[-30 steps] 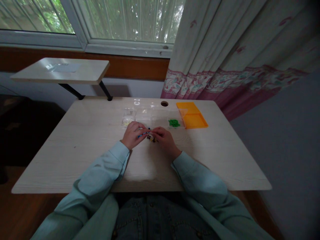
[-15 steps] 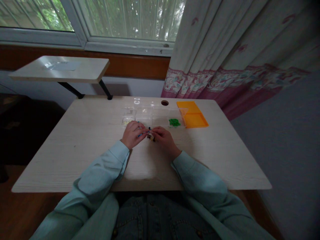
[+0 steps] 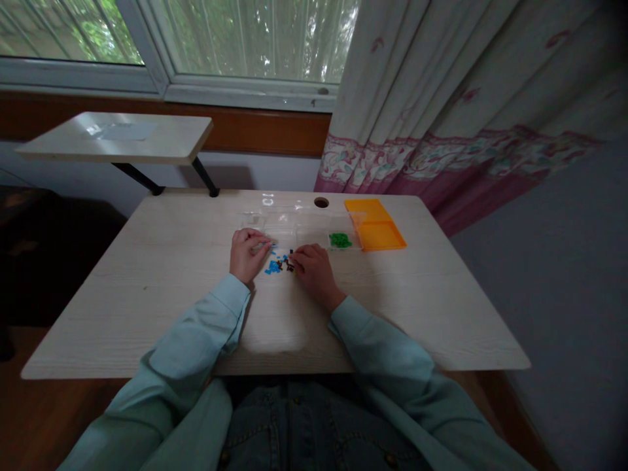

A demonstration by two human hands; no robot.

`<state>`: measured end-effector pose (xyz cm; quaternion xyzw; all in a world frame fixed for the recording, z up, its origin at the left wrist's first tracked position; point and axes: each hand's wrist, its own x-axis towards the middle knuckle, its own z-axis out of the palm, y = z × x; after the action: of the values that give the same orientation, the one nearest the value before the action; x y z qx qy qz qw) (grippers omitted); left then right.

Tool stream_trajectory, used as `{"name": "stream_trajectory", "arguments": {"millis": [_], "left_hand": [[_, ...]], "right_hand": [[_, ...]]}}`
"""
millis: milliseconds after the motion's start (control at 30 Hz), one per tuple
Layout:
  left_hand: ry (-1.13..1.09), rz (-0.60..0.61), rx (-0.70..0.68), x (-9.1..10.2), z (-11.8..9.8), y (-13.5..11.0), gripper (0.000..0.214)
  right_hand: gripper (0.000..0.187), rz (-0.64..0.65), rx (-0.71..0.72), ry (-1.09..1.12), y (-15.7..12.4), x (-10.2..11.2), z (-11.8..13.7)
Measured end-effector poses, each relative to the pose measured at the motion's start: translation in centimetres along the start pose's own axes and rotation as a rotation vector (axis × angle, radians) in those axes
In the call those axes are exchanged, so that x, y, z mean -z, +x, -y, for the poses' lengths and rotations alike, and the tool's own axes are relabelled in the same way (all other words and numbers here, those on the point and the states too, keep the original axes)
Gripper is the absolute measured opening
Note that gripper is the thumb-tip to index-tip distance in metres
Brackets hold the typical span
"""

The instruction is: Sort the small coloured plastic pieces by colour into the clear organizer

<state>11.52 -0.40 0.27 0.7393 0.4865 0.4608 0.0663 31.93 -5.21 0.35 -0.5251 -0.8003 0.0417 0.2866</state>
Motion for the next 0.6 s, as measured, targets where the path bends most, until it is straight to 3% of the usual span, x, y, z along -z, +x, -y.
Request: {"name": "stream_trajectory", "arguments": {"millis": [233, 600], "left_hand": [[0.013, 0.023, 0.015, -0.39, 0.00, -0.09, 0.017], [0.004, -0.005, 0.006, -0.50, 0.45, -0.13, 0.015]], "right_hand": [[0.027, 0.104, 0.003, -0.135, 0.45, 0.06, 0.87], [0.016, 0.090, -0.042, -0.126, 0.44, 0.20, 0.87]]}}
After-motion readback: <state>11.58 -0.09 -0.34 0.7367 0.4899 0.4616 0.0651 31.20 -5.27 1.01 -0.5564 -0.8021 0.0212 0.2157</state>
